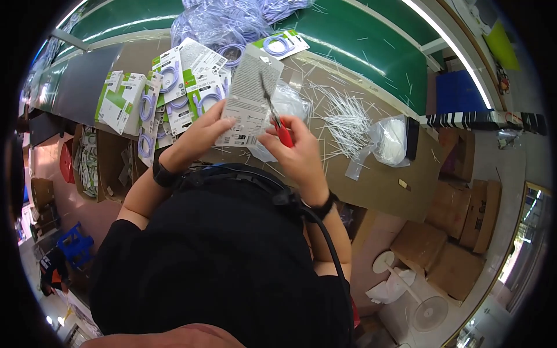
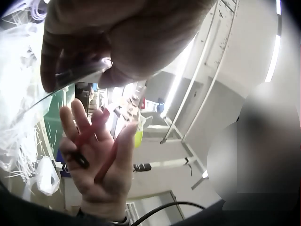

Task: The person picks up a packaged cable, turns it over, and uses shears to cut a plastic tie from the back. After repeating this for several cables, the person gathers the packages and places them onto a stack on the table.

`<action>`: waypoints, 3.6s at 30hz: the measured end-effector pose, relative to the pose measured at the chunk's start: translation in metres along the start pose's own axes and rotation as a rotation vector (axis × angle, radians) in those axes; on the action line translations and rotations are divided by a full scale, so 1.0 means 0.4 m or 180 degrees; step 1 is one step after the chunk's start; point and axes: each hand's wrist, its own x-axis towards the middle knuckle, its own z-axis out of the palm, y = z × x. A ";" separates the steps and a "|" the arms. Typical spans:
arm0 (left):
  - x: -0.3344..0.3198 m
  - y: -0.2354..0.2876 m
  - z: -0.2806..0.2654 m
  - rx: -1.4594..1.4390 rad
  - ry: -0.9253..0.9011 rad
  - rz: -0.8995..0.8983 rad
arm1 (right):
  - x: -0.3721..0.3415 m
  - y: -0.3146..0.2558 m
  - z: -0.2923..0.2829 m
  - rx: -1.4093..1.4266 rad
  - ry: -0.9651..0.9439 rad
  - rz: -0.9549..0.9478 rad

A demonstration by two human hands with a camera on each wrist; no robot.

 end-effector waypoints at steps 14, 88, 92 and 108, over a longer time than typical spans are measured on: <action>0.030 -0.032 -0.009 -0.1066 -0.0134 0.0256 | 0.031 0.016 0.056 0.3307 0.0221 0.0355; 0.742 -0.050 -0.248 0.5079 0.0711 0.0505 | 0.134 0.560 -0.024 -0.2565 0.2442 0.0013; 0.827 -0.100 -0.262 0.5209 0.1062 -0.0039 | 0.135 0.550 -0.026 -0.2488 0.2430 -0.0039; 0.472 0.073 -0.305 -0.1859 -0.1060 0.0146 | 0.113 0.550 -0.045 -0.1998 0.2158 -0.0217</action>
